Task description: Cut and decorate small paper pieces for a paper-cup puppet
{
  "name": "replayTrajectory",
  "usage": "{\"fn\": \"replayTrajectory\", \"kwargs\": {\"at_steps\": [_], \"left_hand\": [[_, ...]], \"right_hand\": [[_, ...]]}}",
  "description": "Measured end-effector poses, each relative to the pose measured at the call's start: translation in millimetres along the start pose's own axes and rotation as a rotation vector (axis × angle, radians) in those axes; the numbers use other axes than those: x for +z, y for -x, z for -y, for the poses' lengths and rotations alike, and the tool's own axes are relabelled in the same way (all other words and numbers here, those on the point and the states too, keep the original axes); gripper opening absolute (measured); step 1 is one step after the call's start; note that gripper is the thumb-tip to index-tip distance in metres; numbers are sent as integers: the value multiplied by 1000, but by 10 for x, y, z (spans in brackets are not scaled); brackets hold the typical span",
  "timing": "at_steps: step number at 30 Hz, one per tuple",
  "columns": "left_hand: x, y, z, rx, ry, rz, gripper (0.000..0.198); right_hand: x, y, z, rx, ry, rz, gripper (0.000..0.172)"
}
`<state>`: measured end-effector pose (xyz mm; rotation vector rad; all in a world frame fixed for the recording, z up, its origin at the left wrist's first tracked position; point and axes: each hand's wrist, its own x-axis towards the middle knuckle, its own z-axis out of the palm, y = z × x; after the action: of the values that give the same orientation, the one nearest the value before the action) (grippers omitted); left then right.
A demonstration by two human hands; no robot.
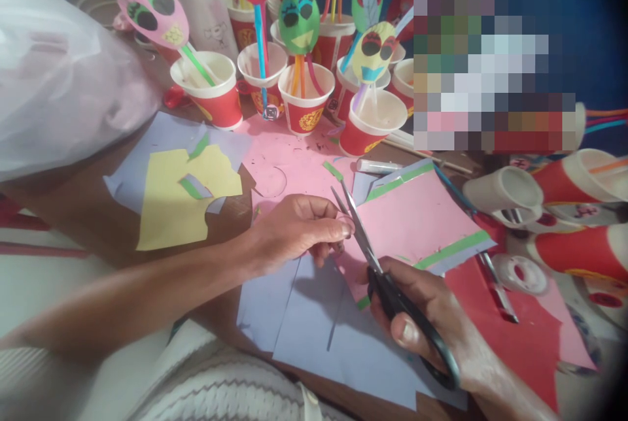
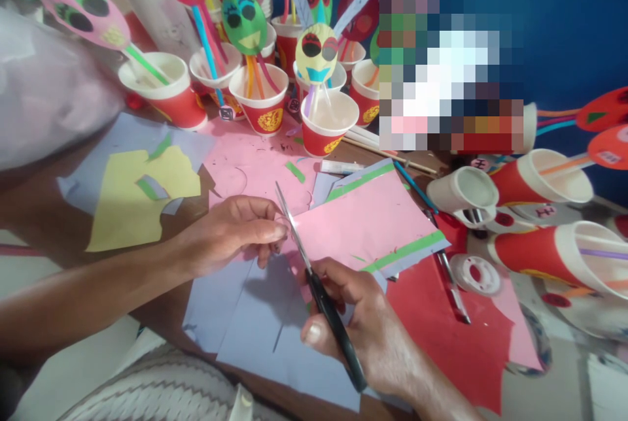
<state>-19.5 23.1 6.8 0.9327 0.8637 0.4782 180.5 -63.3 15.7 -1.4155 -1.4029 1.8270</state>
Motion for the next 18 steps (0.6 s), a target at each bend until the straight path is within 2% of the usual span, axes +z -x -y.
{"fn": "replayTrajectory", "kwargs": {"at_steps": [12,18], "left_hand": [[-18,10,-94,-80,-81,5,13],[-17,6,-105,-110,-96,9,13]], "right_hand": [[-22,2,58,68,3,30,60],[-41,2,83,88,23,20,52]]}}
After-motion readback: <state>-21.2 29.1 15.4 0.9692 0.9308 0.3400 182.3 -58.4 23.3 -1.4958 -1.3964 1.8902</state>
